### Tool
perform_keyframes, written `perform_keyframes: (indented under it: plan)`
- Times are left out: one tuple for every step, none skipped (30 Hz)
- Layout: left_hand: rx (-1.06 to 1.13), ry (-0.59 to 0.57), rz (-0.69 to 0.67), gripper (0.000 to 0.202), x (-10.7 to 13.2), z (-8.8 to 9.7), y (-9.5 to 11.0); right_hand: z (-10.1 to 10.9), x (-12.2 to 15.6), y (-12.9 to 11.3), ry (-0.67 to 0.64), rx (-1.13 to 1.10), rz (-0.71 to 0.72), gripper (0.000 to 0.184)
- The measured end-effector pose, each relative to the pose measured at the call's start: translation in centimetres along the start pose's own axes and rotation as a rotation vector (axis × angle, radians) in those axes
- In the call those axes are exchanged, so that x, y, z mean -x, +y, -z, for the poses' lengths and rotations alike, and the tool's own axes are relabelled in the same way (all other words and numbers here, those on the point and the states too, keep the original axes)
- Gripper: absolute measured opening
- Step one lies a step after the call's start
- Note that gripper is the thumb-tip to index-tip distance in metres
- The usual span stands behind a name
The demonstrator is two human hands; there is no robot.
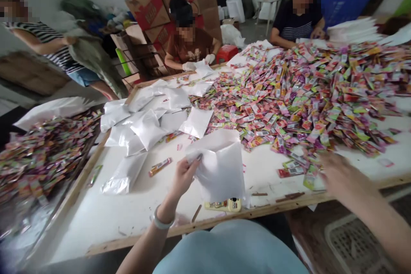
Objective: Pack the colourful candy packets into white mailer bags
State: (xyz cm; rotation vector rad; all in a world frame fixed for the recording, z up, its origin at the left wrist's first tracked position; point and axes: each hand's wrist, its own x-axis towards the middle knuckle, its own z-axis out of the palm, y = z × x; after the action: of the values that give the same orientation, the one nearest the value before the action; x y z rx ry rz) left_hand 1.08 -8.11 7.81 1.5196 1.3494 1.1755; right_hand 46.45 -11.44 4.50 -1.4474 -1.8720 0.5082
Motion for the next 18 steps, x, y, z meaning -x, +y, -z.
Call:
perform_keyframes:
  plan:
    - [0.021, -0.050, 0.008, 0.046, 0.0, -0.6, 0.4, -1.7, -0.5, -2.0, -0.034, -0.001, -0.058, 0.057]
    - [0.040, -0.093, 0.013, 0.048, 0.0, -1.3, 0.7, -3.7, -1.4, -4.2, -0.135, -0.108, -0.083, 0.070]
    - [0.058, -0.130, 0.019, 0.049, 0.1, -1.8, 0.9, -5.7, -2.7, -6.4, -0.282, -0.283, -0.090, 0.083]
    - [0.070, -0.158, 0.029, 0.051, 0.1, -2.2, 0.8, -7.7, -4.2, -8.2, -0.393, -0.456, -0.102, 0.088]
    - [0.075, -0.183, 0.042, 0.052, 0.1, -2.4, 0.5, -9.6, -5.6, -9.6, -0.451, -0.560, -0.158, 0.080]
    - [0.075, -0.207, 0.057, 0.053, 0.0, -2.3, 0.0, -11.2, -6.8, -10.3, -0.485, -0.620, -0.199, 0.071]
    - [0.073, -0.233, 0.071, 0.054, -0.1, -2.0, -0.7, -12.5, -7.7, -10.5, -0.508, -0.648, -0.222, 0.062]
    - [0.070, -0.256, 0.081, 0.055, -0.3, -1.5, -1.6, -13.6, -8.4, -10.2, -0.525, -0.647, -0.228, 0.055]
    - [0.069, -0.276, 0.088, 0.056, -0.4, -1.0, -2.5, -14.4, -8.8, -9.6, -0.534, -0.638, -0.210, 0.050]
    - [0.070, -0.291, 0.092, 0.057, -0.6, -0.5, -3.4, -15.1, -9.0, -8.9, -0.540, -0.632, -0.177, 0.045]
    - [0.073, -0.302, 0.095, 0.057, -0.8, 0.0, -4.3, -15.6, -9.2, -8.1, -0.549, -0.633, -0.135, 0.041]
    - [0.075, -0.308, 0.096, 0.056, -1.1, 0.4, -5.0, -15.9, -9.2, -7.4, -0.562, -0.643, -0.091, 0.037]
    - [0.072, -0.315, 0.095, 0.053, -1.3, 0.8, -5.6, -16.2, -9.3, -6.9, -0.576, -0.662, -0.053, 0.035]
    - [0.071, -0.330, 0.094, 0.049, -1.5, 1.0, -6.0, -16.4, -9.3, -6.5, -0.600, -0.685, -0.020, 0.034]
    - [0.069, -0.352, 0.092, 0.045, -1.8, 1.2, -6.3, -16.5, -9.4, -6.2, -0.634, -0.707, 0.005, 0.034]
    - [0.068, -0.383, 0.092, 0.040, -2.0, 1.3, -6.5, -16.5, -9.5, -6.0, -0.670, -0.727, 0.019, 0.033]
    - [0.067, -0.419, 0.093, 0.036, -2.3, 1.4, -6.7, -16.6, -9.5, -5.9, -0.700, -0.743, 0.018, 0.033]
    - [0.064, -0.459, 0.097, 0.033, -2.6, 1.6, -6.8, -16.7, -9.5, -5.8, -0.727, -0.754, 0.007, 0.032]
